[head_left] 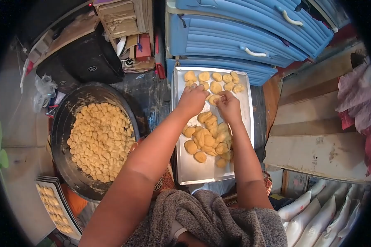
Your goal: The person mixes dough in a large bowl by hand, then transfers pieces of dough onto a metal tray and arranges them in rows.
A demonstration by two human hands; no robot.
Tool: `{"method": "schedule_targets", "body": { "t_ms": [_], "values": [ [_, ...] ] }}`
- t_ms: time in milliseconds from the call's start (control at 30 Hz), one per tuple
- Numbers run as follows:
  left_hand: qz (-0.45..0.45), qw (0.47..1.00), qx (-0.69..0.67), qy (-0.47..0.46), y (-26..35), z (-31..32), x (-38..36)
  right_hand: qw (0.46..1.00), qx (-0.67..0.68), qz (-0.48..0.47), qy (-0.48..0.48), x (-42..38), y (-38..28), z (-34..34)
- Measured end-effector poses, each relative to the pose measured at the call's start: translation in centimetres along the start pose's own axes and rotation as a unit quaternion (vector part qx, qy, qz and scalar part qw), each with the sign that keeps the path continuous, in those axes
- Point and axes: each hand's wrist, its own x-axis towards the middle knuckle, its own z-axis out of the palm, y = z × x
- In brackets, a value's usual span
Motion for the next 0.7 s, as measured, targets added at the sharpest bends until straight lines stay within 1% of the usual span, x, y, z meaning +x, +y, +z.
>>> {"method": "schedule_targets", "body": {
  "t_ms": [33, 100, 133, 200, 233, 300, 333, 400, 433, 467, 500, 533, 567, 600, 633, 667, 700],
  "values": [
    [0.0, 1.0, 0.001, 0.0, 0.0, 0.0, 0.0, 1.0, 0.0, 0.0, 0.0, 0.0, -0.2, -0.1],
    [-0.002, 1.0, 0.0, -0.005, 0.0, 0.1, 0.2, 0.992, -0.129, 0.001, -0.013, -0.1, -1.0, -0.6],
    [-0.001, 1.0, 0.0, -0.006, -0.1, 0.2, 0.2, 0.992, -0.128, 0.002, -0.012, -0.3, -1.5, -0.8],
    [-0.009, 0.999, 0.029, -0.038, -0.3, 0.4, 0.5, 0.979, -0.155, -0.103, 0.078, -1.4, -2.6, -0.9],
    [-0.008, 0.999, 0.029, -0.038, -0.2, 0.4, 0.5, 0.979, -0.156, -0.103, 0.079, -2.2, -3.2, -0.9],
    [0.001, 1.0, -0.002, 0.015, 0.3, 0.3, 0.5, 0.969, -0.203, -0.08, -0.117, -3.9, -4.2, -0.9],
    [0.007, 1.0, -0.004, 0.015, 0.6, 0.5, 0.5, 0.969, -0.205, -0.077, -0.112, -4.3, -4.1, -1.0],
    [0.07, 0.994, 0.006, 0.079, 1.0, 0.7, 0.6, 0.954, -0.209, -0.132, -0.169, -4.3, -3.7, -1.1],
    [0.073, 0.994, 0.008, 0.084, 1.1, 1.1, 0.7, 0.954, -0.211, -0.135, -0.164, -3.8, -3.3, -1.5],
    [0.078, 0.993, 0.009, 0.092, 1.2, 1.5, 0.8, 0.981, -0.096, -0.07, -0.154, -3.4, -2.6, -2.2],
    [0.082, 0.992, 0.008, 0.096, 1.4, 1.8, 0.8, 0.989, 0.021, 0.0, -0.143, -3.3, -2.4, -2.8],
    [0.076, 0.994, 0.032, 0.076, 1.5, 2.0, 1.0, 0.989, 0.029, 0.033, -0.143, -2.9, -2.1, -3.1],
    [0.078, 0.994, 0.029, 0.073, 1.7, 2.4, 1.1, 0.989, 0.029, 0.037, -0.142, -2.8, -1.9, -3.1],
    [0.077, 0.992, 0.029, 0.097, 1.9, 2.5, 1.2, 0.99, -0.064, -0.03, -0.125, -2.8, -2.0, -2.8],
    [0.076, 0.989, 0.031, 0.121, 2.1, 2.6, 1.3, 0.977, -0.155, -0.098, -0.107, -2.8, -2.2, -2.3],
    [0.077, 0.989, 0.029, 0.12, 2.2, 2.7, 1.5, 0.961, -0.239, -0.082, -0.11, -3.0, -2.4, -1.6],
    [0.072, 0.989, 0.03, 0.129, 2.2, 2.9, 1.6, 0.961, -0.24, -0.08, -0.109, -3.2, -2.4, -1.4]
  ]
}}
